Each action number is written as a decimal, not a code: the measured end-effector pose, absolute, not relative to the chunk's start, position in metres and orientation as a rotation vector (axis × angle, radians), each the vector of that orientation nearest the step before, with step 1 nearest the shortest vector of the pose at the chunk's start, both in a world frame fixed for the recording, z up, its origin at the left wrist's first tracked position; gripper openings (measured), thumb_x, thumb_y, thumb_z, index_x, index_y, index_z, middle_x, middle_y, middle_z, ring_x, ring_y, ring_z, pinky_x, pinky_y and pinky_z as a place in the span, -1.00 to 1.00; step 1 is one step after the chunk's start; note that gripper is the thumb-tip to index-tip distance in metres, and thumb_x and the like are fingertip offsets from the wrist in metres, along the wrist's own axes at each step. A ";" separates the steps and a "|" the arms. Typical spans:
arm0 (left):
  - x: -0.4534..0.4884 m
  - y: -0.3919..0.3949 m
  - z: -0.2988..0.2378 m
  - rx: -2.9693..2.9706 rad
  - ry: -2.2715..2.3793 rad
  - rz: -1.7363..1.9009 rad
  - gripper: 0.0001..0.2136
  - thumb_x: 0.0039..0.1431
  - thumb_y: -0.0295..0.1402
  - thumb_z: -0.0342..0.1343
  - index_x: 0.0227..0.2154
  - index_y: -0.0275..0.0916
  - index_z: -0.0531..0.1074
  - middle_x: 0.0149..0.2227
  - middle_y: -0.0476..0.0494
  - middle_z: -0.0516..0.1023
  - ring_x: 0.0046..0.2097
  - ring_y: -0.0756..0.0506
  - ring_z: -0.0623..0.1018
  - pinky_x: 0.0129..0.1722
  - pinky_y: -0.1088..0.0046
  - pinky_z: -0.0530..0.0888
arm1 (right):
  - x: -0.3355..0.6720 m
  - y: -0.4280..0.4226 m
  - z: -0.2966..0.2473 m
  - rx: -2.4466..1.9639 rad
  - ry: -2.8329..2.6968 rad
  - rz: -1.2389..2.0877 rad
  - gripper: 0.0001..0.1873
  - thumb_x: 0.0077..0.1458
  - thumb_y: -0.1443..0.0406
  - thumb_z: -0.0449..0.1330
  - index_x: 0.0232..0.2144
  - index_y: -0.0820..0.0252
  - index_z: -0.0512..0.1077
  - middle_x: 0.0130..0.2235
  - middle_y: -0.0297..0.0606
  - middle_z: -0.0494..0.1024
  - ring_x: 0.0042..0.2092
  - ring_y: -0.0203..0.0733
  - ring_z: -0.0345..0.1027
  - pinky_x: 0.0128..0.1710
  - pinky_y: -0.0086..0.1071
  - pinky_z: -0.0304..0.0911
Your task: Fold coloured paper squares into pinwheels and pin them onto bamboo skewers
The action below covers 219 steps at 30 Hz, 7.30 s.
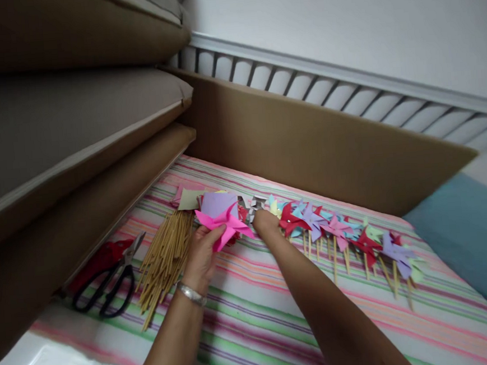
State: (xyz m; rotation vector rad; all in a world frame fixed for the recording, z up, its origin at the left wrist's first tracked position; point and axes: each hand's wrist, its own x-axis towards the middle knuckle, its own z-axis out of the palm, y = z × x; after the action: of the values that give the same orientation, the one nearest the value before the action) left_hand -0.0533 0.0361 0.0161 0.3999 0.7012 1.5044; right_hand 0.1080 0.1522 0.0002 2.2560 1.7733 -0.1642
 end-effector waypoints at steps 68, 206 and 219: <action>-0.025 0.036 0.005 0.487 0.782 1.453 -0.84 -0.32 -0.47 0.34 -0.56 -0.28 0.51 -0.54 0.04 0.57 -0.44 0.04 0.51 -0.31 0.52 0.45 | 0.115 -0.035 -0.063 2.213 2.517 -0.162 -0.83 0.04 0.45 0.08 -0.39 0.23 0.47 -0.33 -0.17 0.48 -0.26 -0.15 0.28 -0.25 -0.33 0.13; 0.043 -0.001 -0.017 0.830 0.917 1.140 -0.90 -0.21 -0.43 0.27 -0.53 -0.31 0.55 -0.59 -0.02 0.53 -0.52 0.04 0.39 -0.44 0.54 0.29 | 0.171 -0.029 0.011 2.840 2.418 -1.686 -0.91 -0.10 0.28 0.20 -0.52 0.16 0.49 0.19 -0.13 0.23 0.23 -0.07 0.02 0.16 -0.22 -0.10; 0.043 -0.002 -0.012 0.890 0.929 1.110 -0.87 -0.24 -0.36 0.30 -0.58 -0.31 0.55 -0.62 0.00 0.48 -0.55 0.05 0.33 -0.50 0.54 0.23 | 0.172 -0.028 0.005 2.806 2.301 -2.071 -0.89 -0.16 0.25 0.23 -0.59 0.17 0.45 -0.34 -0.28 0.52 -0.19 -0.12 0.35 -0.13 -0.29 0.18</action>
State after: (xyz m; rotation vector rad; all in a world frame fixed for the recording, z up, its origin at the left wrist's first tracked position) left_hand 0.0428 -0.0015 -0.0116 0.8900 0.9286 1.1099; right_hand 0.1723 -0.0275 0.0054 2.8058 2.3005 -2.0707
